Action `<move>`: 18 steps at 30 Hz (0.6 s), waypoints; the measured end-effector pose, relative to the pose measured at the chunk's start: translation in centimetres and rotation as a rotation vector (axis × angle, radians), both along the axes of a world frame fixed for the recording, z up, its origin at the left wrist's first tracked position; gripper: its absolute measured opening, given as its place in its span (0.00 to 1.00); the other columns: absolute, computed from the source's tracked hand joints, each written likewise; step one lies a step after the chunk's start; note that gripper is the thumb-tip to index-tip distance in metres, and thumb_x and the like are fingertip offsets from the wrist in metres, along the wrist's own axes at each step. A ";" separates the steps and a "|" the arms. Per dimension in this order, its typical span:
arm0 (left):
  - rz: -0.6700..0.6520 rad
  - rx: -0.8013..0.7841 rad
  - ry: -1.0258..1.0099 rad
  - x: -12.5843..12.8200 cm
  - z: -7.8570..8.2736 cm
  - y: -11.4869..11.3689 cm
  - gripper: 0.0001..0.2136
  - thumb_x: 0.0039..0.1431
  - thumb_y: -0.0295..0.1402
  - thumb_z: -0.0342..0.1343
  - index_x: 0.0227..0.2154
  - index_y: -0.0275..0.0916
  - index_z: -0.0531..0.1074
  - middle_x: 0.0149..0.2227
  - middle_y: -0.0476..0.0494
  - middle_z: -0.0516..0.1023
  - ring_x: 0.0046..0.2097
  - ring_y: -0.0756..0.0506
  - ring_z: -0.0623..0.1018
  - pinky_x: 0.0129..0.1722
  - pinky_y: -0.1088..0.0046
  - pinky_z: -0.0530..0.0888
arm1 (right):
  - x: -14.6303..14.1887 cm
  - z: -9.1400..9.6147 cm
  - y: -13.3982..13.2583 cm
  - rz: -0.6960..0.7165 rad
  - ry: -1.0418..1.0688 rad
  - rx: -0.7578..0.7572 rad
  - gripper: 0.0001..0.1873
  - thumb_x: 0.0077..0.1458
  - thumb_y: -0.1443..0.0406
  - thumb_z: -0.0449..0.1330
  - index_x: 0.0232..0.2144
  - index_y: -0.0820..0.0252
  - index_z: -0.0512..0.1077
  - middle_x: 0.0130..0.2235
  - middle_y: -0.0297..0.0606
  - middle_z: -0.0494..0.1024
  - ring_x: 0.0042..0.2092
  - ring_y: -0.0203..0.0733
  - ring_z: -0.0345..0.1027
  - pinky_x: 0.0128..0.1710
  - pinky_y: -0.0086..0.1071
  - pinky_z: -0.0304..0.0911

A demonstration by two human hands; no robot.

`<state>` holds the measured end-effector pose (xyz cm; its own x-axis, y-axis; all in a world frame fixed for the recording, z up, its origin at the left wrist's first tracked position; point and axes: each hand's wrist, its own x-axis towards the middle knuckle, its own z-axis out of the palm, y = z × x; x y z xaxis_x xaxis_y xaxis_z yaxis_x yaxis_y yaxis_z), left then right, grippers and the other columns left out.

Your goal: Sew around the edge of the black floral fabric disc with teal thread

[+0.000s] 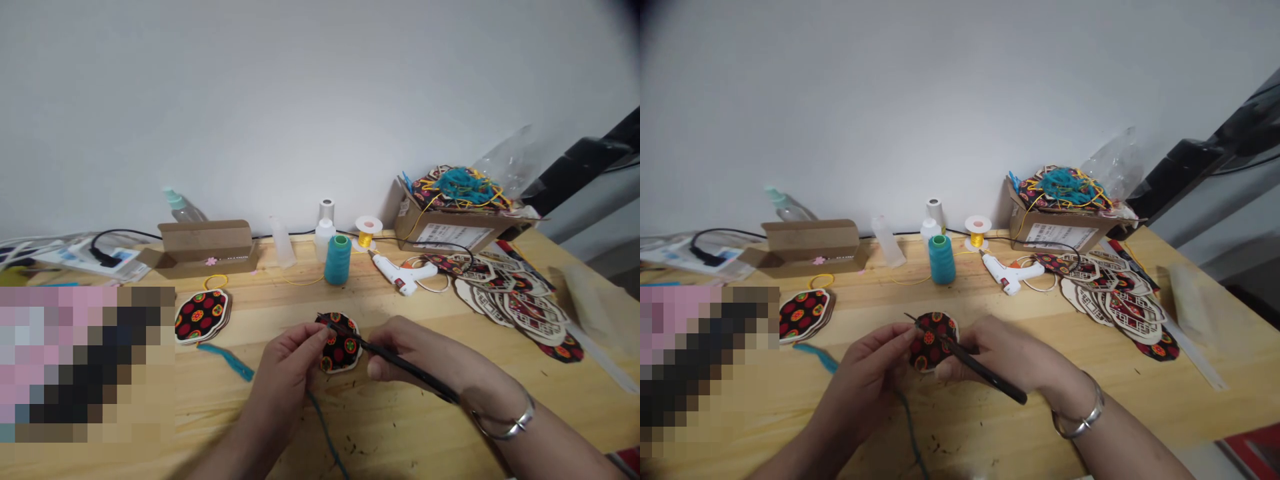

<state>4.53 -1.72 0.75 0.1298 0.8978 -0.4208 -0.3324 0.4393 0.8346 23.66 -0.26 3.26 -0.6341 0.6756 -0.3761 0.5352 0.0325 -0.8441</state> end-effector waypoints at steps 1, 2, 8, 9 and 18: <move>-0.008 -0.001 0.005 0.0 0.0 0.0 0.05 0.47 0.32 0.61 0.26 0.36 0.77 0.23 0.48 0.77 0.27 0.51 0.72 0.27 0.80 0.67 | 0.0 0.0 0.0 -0.004 0.014 -0.008 0.23 0.51 0.47 0.52 0.24 0.63 0.64 0.23 0.29 0.52 0.25 0.30 0.45 0.23 0.25 0.45; -0.016 0.000 0.006 0.0 0.0 0.0 0.05 0.47 0.32 0.60 0.25 0.36 0.77 0.23 0.47 0.77 0.27 0.51 0.72 0.28 0.79 0.68 | 0.0 0.1 0.0 -0.014 0.024 -0.013 0.23 0.51 0.48 0.52 0.24 0.63 0.64 0.23 0.29 0.53 0.25 0.30 0.45 0.23 0.26 0.46; -0.019 0.014 0.027 0.0 0.3 -0.1 0.04 0.48 0.31 0.60 0.22 0.37 0.77 0.18 0.53 0.72 0.21 0.55 0.66 0.21 0.84 0.62 | -0.2 0.6 0.0 -0.043 -0.002 -0.044 0.23 0.49 0.47 0.54 0.23 0.63 0.63 0.23 0.29 0.53 0.25 0.30 0.46 0.21 0.25 0.43; -0.020 0.010 0.018 0.0 0.4 -0.1 0.04 0.48 0.31 0.60 0.22 0.37 0.77 0.18 0.53 0.73 0.21 0.55 0.66 0.21 0.84 0.62 | -0.2 0.7 0.0 -0.050 -0.011 -0.051 0.23 0.49 0.47 0.54 0.23 0.63 0.63 0.23 0.29 0.53 0.25 0.30 0.45 0.20 0.25 0.43; -0.021 0.010 -0.005 -0.1 0.4 0.0 0.04 0.47 0.31 0.60 0.23 0.36 0.77 0.20 0.50 0.75 0.24 0.53 0.70 0.25 0.82 0.65 | -0.2 0.7 0.1 -0.065 -0.014 -0.078 0.22 0.49 0.48 0.55 0.22 0.63 0.62 0.22 0.28 0.52 0.23 0.29 0.44 0.18 0.24 0.40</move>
